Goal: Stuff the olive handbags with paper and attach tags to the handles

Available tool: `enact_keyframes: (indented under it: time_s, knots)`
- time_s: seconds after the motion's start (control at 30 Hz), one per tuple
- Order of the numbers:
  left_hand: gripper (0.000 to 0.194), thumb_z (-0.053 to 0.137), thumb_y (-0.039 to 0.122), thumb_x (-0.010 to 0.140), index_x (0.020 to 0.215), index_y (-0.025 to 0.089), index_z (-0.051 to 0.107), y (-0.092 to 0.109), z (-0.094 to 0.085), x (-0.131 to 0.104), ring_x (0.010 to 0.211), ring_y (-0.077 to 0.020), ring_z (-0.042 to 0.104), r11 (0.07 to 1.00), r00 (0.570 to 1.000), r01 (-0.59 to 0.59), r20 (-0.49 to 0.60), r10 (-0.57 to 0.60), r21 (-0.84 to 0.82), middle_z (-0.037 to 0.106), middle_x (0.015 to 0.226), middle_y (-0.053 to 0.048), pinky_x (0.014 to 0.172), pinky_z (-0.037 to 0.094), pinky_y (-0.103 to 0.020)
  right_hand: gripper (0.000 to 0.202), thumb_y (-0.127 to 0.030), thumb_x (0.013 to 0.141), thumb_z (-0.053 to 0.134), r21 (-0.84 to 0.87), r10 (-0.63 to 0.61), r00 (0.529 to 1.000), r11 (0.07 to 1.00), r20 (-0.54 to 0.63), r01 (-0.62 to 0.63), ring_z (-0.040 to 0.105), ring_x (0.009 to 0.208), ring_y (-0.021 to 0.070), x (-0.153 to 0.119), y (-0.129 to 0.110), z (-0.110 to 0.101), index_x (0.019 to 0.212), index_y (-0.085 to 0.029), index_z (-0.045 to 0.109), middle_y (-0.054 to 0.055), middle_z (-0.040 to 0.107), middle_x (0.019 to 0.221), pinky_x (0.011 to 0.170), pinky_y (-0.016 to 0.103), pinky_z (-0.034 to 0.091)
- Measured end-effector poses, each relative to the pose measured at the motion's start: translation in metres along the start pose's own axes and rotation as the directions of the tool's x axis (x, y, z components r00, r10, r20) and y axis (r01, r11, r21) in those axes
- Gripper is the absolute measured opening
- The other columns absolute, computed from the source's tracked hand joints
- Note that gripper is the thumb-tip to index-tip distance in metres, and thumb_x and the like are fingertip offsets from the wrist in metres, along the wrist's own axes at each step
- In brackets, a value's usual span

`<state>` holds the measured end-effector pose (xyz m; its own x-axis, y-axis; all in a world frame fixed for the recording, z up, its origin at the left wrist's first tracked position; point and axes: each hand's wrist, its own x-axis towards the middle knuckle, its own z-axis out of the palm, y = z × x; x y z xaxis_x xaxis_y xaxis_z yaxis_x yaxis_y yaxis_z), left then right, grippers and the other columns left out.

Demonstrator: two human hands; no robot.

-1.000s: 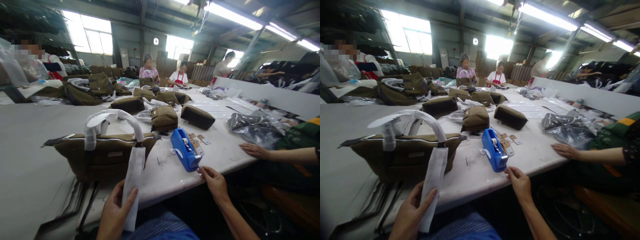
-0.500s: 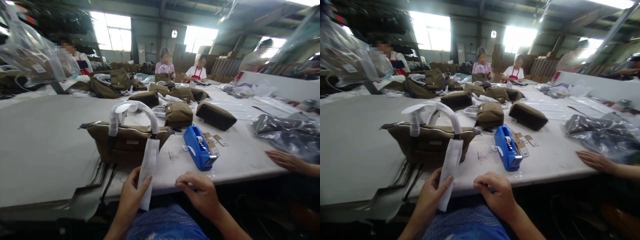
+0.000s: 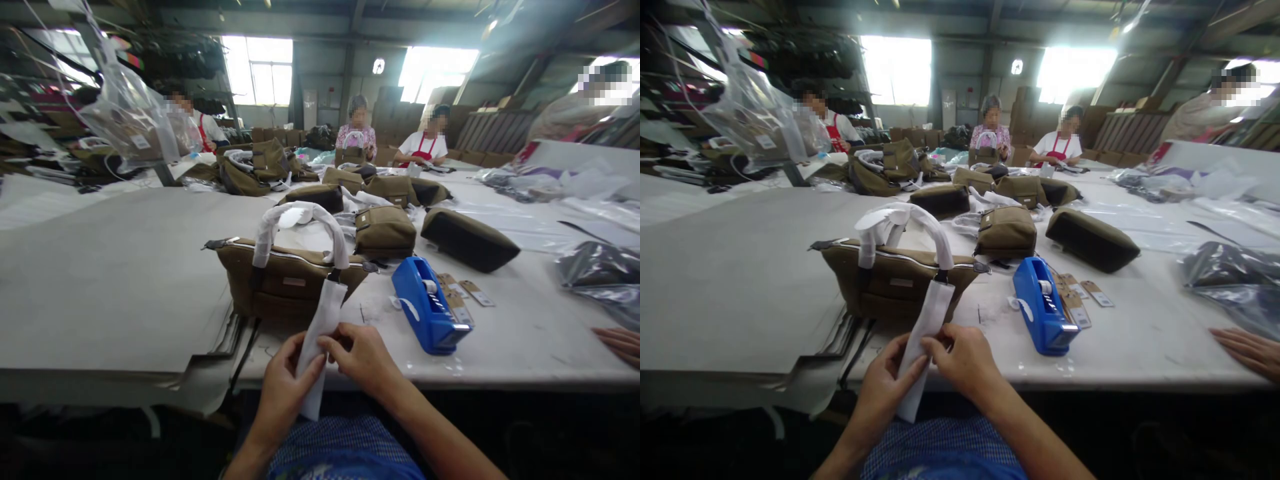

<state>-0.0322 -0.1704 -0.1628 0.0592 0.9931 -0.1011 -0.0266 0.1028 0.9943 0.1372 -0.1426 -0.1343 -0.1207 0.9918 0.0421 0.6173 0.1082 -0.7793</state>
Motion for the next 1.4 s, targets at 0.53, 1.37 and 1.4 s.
enact_keyframes:
  time_s: [0.53, 1.37, 1.4]
  knots:
    - [0.061, 0.083, 0.043, 0.075, 0.123, 0.017, 0.055, -0.001, 0.009, 0.0, 0.109, -0.0288, 0.071, 0.979, 0.991, 0.116, -0.048, -0.125, -0.165, 0.074, 0.115, -0.013, 0.094, 0.057, -0.038, 0.066, -0.059, 0.09, 0.063, 0.571, 0.158, 0.986, 0.805, 0.05, -0.158, 0.076, 0.091, 0.0255, -0.036, 0.014, -0.009, 0.139, -0.014, 0.057, 0.011, 0.079, 0.098, 0.087, 0.038, 0.06]
    - [0.017, 0.068, 0.031, 0.088, 0.1, 0.027, 0.08, 0.031, 0.091, 0.013, 0.08, -0.0249, 0.077, 0.898, 0.893, -0.411, 0.271, 0.36, 0.159, 0.08, 0.096, -0.007, 0.076, 0.062, -0.033, 0.034, -0.036, 0.092, 0.058, -0.168, 0.196, 0.661, 0.879, -0.725, -0.446, 0.068, 0.11, 0.0311, -0.014, 0.223, -0.21, 0.114, -0.016, 0.073, 0.016, 0.073, 0.123, 0.101, 0.043, 0.051]
    - [0.018, 0.067, 0.029, 0.089, 0.101, 0.027, 0.079, 0.032, 0.099, 0.018, 0.08, -0.0238, 0.077, 0.887, 0.869, -0.438, 0.322, 0.376, 0.146, 0.08, 0.096, -0.006, 0.075, 0.061, -0.032, 0.033, -0.033, 0.092, 0.059, -0.18, 0.206, 0.663, 0.868, -0.719, -0.464, 0.064, 0.12, 0.0315, -0.005, 0.236, -0.218, 0.116, -0.014, 0.072, 0.017, 0.07, 0.128, 0.107, 0.044, 0.046]
